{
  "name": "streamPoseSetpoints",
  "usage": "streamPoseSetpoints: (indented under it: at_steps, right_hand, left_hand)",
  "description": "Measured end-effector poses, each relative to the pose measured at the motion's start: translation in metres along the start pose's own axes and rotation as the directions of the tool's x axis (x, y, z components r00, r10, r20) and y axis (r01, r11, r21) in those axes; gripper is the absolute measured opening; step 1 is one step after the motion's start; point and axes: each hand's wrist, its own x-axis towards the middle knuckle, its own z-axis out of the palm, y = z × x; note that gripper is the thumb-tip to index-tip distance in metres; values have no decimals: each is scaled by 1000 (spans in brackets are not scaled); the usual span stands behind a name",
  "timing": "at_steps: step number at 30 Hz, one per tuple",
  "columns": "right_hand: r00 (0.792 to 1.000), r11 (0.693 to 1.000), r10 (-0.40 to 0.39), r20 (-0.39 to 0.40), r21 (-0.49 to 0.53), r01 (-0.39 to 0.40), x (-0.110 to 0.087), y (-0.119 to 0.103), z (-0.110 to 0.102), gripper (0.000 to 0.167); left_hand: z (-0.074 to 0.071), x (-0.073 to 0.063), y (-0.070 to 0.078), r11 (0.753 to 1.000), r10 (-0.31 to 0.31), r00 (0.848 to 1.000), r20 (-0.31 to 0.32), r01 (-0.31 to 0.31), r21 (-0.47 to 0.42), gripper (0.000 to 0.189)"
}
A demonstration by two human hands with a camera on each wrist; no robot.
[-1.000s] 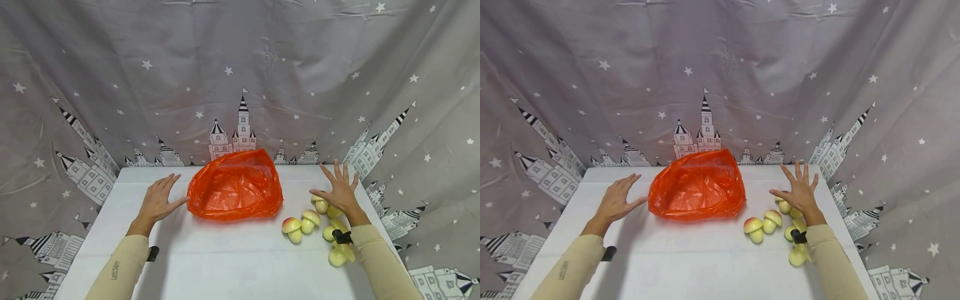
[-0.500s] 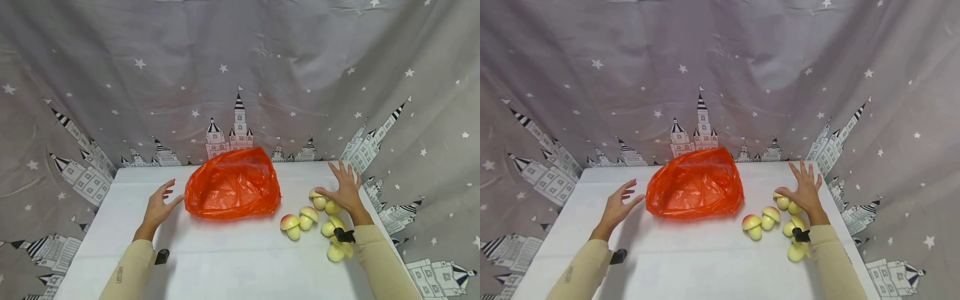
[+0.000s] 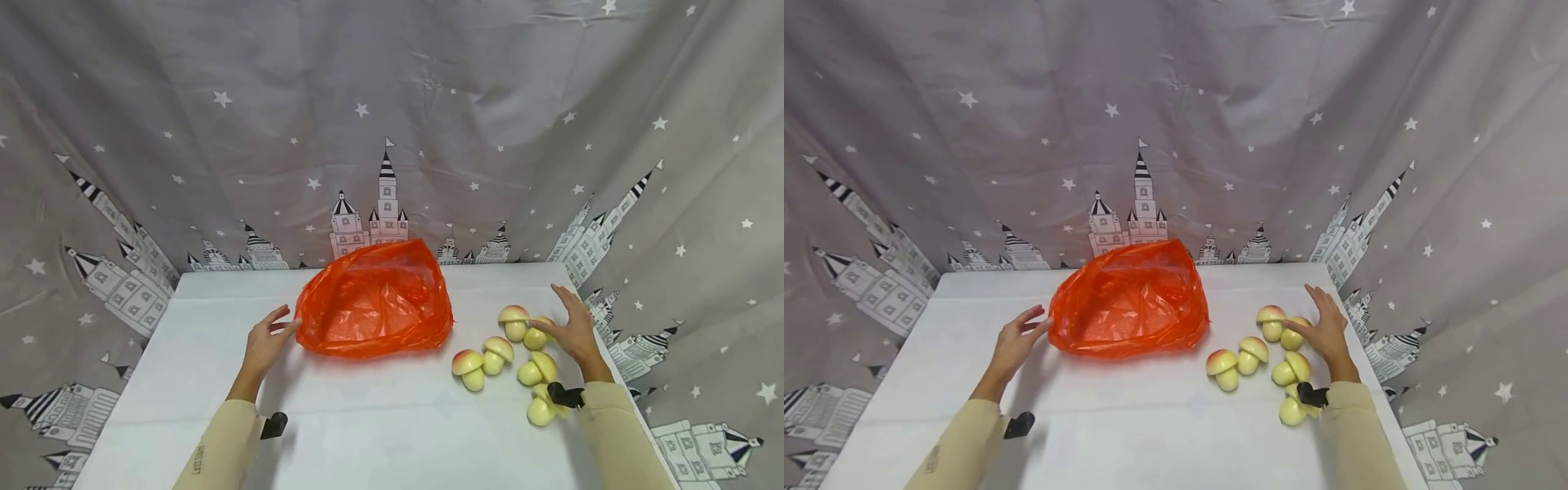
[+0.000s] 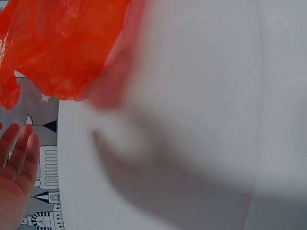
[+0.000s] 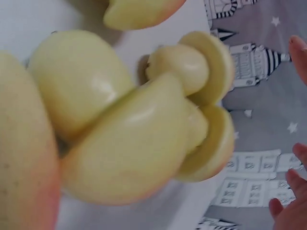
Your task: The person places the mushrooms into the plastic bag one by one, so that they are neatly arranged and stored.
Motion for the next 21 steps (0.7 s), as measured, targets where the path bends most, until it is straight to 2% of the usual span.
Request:
streamPoseSetpoints:
  at_steps: [7, 13, 17, 21]
  right_hand:
    - [982, 974, 177, 60, 130, -183, -4, 14, 4, 88]
    - [951, 941, 282, 128, 158, -301, -6, 21, 5, 86]
    - [926, 921, 330, 184, 150, -358, -7, 25, 8, 83]
    - [907, 909, 347, 239, 152, -388, -8, 29, 11, 78]
  left_hand:
    - [1, 0, 2, 996, -63, 997, 44, 66, -64, 66]
    - [4, 0, 4, 993, -89, 996, 11, 89, -73, 60]
    - [7, -1, 5, 988, -109, 994, -2, 108, -107, 63]
    - [11, 0, 7, 988, -129, 992, -6, 128, -91, 64]
